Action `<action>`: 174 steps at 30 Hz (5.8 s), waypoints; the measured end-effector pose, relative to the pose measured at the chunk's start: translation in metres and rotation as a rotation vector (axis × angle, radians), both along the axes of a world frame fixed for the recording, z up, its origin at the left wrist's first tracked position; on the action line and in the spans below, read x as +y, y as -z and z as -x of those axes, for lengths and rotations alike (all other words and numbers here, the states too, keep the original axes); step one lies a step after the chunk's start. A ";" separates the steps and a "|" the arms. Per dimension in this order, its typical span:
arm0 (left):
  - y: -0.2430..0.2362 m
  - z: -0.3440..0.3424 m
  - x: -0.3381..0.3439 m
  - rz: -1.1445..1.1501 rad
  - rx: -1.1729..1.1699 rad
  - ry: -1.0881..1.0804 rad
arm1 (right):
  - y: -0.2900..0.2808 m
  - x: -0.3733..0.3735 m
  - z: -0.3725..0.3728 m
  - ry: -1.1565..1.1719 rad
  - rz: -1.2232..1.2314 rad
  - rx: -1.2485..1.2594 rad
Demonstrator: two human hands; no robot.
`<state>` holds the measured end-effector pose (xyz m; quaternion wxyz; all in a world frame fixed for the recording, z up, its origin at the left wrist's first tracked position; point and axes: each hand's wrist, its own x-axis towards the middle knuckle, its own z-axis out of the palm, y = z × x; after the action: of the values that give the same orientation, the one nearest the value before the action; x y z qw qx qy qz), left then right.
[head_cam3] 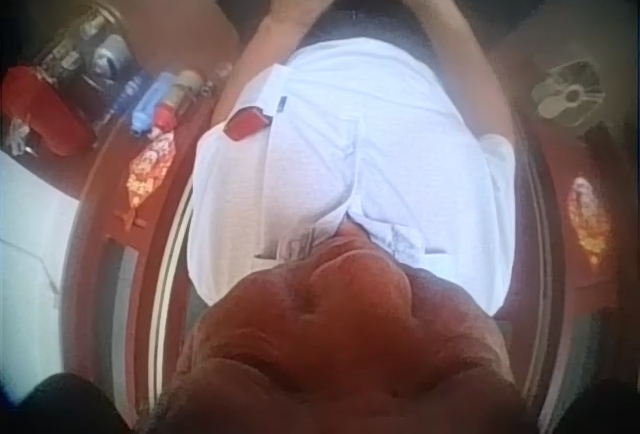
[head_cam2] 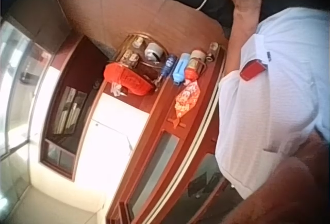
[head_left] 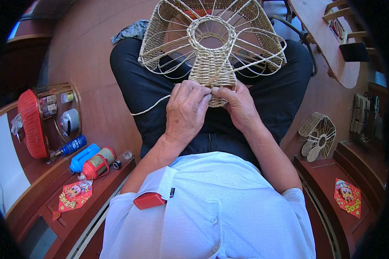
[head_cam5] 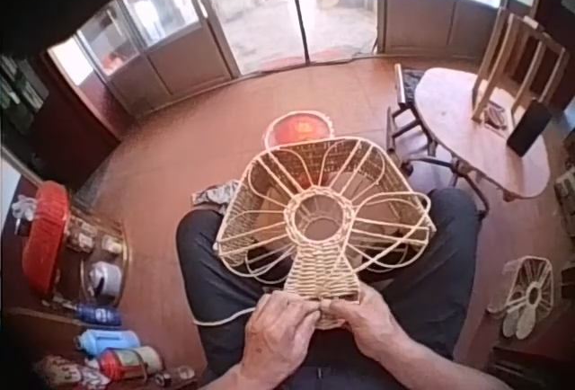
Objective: Weave a wicker basket or lamp shade frame by hand.
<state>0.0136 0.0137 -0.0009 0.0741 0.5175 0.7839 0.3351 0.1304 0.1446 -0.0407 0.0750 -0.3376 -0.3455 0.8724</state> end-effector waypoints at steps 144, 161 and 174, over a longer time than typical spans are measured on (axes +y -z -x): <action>-0.005 -0.003 0.034 0.048 -0.404 -0.214 | -0.007 0.011 -0.021 0.147 -0.418 -0.143; -0.015 0.000 0.034 0.043 -0.664 -0.155 | -0.014 0.016 -0.036 0.081 -0.447 -0.096; 0.003 -0.020 0.064 -0.089 0.061 0.276 | -0.055 0.109 -0.255 0.044 -0.952 -0.598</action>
<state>0.0332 0.0777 -0.0037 0.0725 0.6330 0.6916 0.3403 0.3855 0.2541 0.0146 0.1361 -0.5061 -0.7003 0.4848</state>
